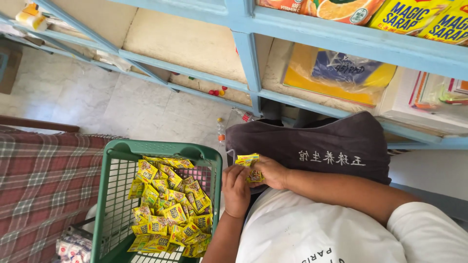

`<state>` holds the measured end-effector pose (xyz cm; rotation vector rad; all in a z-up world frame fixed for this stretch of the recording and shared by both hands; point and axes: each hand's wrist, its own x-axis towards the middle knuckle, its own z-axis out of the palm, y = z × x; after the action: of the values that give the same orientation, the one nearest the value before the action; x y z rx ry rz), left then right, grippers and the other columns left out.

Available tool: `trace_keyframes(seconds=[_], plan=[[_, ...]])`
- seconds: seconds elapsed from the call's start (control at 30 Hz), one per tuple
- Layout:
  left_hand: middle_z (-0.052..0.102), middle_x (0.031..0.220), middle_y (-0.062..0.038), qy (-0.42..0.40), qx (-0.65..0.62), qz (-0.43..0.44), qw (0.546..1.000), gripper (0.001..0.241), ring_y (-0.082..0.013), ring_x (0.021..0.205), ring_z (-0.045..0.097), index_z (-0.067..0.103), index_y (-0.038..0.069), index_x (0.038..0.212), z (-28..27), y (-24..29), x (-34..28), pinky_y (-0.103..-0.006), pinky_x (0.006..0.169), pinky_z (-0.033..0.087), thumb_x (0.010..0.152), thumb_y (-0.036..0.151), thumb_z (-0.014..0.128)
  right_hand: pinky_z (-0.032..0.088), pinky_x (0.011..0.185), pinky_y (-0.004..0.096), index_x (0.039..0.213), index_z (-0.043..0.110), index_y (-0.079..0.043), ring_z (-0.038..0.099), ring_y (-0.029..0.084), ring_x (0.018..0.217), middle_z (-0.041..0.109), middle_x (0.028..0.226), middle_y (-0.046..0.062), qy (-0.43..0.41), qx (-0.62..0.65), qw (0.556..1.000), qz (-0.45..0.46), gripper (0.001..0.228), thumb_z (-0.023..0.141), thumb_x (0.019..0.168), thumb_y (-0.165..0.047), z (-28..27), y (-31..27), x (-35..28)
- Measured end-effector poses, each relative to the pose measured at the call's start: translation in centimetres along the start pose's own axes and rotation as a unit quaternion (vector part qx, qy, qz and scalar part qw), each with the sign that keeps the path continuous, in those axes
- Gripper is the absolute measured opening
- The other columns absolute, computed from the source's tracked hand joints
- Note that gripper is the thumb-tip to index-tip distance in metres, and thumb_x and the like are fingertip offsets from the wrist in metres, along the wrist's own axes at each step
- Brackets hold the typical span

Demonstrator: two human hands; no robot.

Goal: Organizing and restocking seasoning sachets and juice powder packets on grocery store shelves from a basket.

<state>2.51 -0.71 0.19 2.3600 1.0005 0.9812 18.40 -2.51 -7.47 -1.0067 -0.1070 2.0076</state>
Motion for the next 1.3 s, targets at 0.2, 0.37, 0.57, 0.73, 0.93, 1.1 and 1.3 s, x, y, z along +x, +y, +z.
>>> trace_keyframes(seconds=[0.2,0.37,0.57,0.73,0.93,1.1,1.3], plan=[[0.062,0.125,-0.014,-0.076,-0.018,0.02,0.997,0.049,-0.0387,0.126,0.055,0.068,0.004,0.12,0.0,1.1,0.6,-0.0504,0.109,0.045,0.072,-0.006,0.066,0.056,0.093,0.047,0.129,0.062,-0.007,0.069,0.024,0.108,0.073,0.118,0.009,-0.11,0.17,0.979,0.019,0.046,0.052,0.089,-0.027,0.5,-2.2,-2.2],[0.062,0.129,-0.015,-0.074,-0.076,0.014,0.994,0.047,-0.0402,0.129,0.055,0.065,0.005,0.122,-1.2,1.7,1.8,-0.0501,0.111,0.046,0.076,-0.006,0.067,0.054,0.094,0.047,0.136,0.059,-0.008,0.066,0.025,0.11,0.068,0.121,0.009,-0.064,0.096,0.993,-0.011,0.042,0.061,0.099,-0.028,-2.7,0.1,0.3],[0.066,0.119,-0.015,0.034,-0.042,-0.107,0.993,0.038,-0.0364,0.114,0.064,0.064,0.004,0.119,-3.3,-5.9,-2.6,-0.0451,0.1,0.052,0.083,-0.009,0.064,0.057,0.086,0.055,0.132,0.061,-0.007,0.071,0.034,0.106,0.071,0.12,0.014,-0.033,0.075,0.996,0.045,0.05,0.057,0.09,-0.033,-0.8,-2.9,-1.5],[0.067,0.114,-0.014,0.106,0.094,-0.17,0.975,0.036,-0.0379,0.106,0.063,0.065,0.005,0.118,-6.4,-12.2,-4.6,-0.0467,0.093,0.053,0.084,-0.007,0.064,0.056,0.089,0.055,0.135,0.059,-0.002,0.071,0.035,0.107,0.072,0.122,0.015,-0.054,0.083,0.995,0.031,0.053,0.057,0.09,-0.029,0.3,-3.3,-2.0],[0.062,0.122,-0.017,0.076,0.054,-0.359,0.929,0.04,-0.0333,0.102,0.067,0.061,0.009,0.135,-6.0,-17.4,-5.4,-0.0445,0.084,0.058,0.095,0.005,0.06,0.053,0.099,0.051,0.133,0.061,0.002,0.07,0.032,0.108,0.072,0.121,0.017,-0.056,0.097,0.994,0.012,0.05,0.058,0.09,-0.023,0.6,-3.1,-2.2],[0.059,0.133,-0.015,-0.066,0.199,-0.416,0.885,0.052,-0.0415,0.098,0.067,0.052,0.025,0.144,-5.6,-18.3,-3.2,-0.0528,0.073,0.055,0.093,0.022,0.062,0.053,0.1,0.049,0.133,0.062,0.004,0.071,0.031,0.109,0.073,0.12,0.017,-0.057,0.088,0.994,0.006,0.051,0.057,0.089,-0.022,-0.2,-3.1,-2.3],[0.06,0.13,-0.014,-0.138,0.232,-0.415,0.869,0.049,-0.043,0.092,0.068,0.051,0.025,0.143,-5.1,-19.9,-2.5,-0.0551,0.071,0.055,0.095,0.025,0.059,0.055,0.098,0.049,0.132,0.062,0.004,0.072,0.03,0.106,0.074,0.119,0.017,-0.049,0.075,0.996,0.018,0.051,0.057,0.088,-0.022,0.3,-3.3,-2.1]])
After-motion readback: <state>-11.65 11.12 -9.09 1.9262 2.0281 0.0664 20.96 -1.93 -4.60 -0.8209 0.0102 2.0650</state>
